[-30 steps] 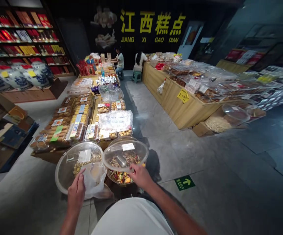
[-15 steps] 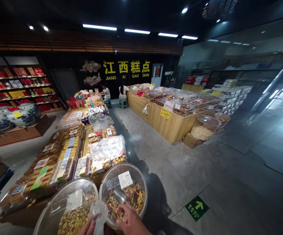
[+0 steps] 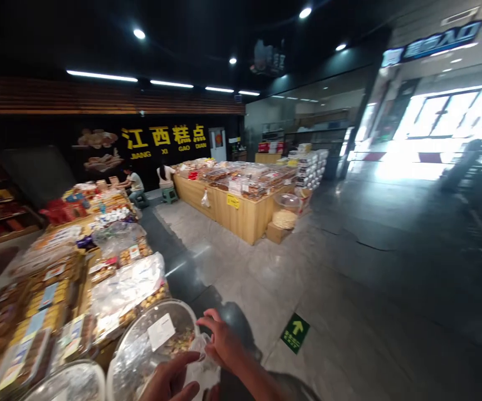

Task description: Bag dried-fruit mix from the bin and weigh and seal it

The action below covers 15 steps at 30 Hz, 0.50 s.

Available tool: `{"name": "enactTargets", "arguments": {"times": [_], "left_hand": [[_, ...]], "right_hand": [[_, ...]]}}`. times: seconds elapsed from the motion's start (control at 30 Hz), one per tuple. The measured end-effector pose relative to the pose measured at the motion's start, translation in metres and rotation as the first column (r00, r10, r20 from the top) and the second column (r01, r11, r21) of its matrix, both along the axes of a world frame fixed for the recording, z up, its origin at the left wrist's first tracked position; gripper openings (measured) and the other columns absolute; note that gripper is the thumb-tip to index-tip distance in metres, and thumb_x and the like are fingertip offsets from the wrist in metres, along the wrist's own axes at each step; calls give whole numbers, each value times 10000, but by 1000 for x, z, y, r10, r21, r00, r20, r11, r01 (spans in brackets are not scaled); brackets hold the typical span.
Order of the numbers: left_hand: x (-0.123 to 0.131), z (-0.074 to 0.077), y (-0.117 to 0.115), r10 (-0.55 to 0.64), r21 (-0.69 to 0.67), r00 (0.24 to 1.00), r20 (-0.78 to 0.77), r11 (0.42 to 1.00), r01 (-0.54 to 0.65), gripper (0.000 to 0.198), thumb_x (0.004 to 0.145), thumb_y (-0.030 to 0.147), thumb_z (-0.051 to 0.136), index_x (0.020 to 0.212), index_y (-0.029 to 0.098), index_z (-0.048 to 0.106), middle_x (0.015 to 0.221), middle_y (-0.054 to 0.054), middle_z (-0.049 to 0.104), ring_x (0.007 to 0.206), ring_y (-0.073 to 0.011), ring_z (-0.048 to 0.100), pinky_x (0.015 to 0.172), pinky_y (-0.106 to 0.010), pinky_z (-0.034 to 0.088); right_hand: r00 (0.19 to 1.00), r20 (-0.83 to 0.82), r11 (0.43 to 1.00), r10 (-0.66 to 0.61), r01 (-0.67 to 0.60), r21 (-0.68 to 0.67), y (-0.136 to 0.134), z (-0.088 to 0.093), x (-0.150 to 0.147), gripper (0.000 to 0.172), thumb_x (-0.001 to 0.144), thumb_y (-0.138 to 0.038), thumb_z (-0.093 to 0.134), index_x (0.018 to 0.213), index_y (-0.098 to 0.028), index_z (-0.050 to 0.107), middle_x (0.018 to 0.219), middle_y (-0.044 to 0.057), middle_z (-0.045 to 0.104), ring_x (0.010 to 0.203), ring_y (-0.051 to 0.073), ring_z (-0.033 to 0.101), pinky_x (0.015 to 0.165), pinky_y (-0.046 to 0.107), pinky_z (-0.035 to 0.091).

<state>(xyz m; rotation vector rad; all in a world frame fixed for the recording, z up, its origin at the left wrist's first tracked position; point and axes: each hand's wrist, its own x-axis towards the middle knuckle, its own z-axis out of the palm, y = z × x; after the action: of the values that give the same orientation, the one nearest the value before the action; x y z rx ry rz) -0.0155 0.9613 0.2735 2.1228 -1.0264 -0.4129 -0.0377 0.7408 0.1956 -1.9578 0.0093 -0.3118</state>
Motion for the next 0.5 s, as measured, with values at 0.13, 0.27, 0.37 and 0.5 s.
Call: {"name": "enactTargets", "arguments": {"times": [0.13,0.27,0.37,0.5], "left_hand": [[-14,13,-92,-172,82,983,58,983,167,513,922,397,638,1419,284,691,823,-16,615,741,-174,556,748,-296,467],[-15,18,-194,-348,122,938,-6,930,346,595,884,212,543,1474,243,615,765,30,537,705,-159,505,709,-277,425],[-13,11,-266,-403,123,915,-32,907,404,627,832,153,495,1437,240,634,879,5,657,741,-163,556,744,-287,464],[-10,-7,-355,-508,88,859,-56,855,511,682,796,124,464,1445,256,627,1402,-63,689,1052,-207,681,919,-330,541]], "right_hand": [[989,40,984,-141,144,-107,-104,-20,-42,37,851,-238,708,836,-206,720,1021,55,714,940,213,672,867,297,508],[962,-71,955,-263,249,-163,-209,-49,-95,482,841,-386,834,1255,-191,685,1158,111,725,1017,261,683,919,343,510],[932,-118,934,-344,325,-150,-272,-65,-132,500,891,-442,797,1292,-172,668,1180,138,718,933,245,687,860,343,520],[852,-53,854,-521,520,-20,-344,-73,-157,449,948,-376,722,1355,-203,643,1353,139,656,1163,267,656,984,376,507]]}}
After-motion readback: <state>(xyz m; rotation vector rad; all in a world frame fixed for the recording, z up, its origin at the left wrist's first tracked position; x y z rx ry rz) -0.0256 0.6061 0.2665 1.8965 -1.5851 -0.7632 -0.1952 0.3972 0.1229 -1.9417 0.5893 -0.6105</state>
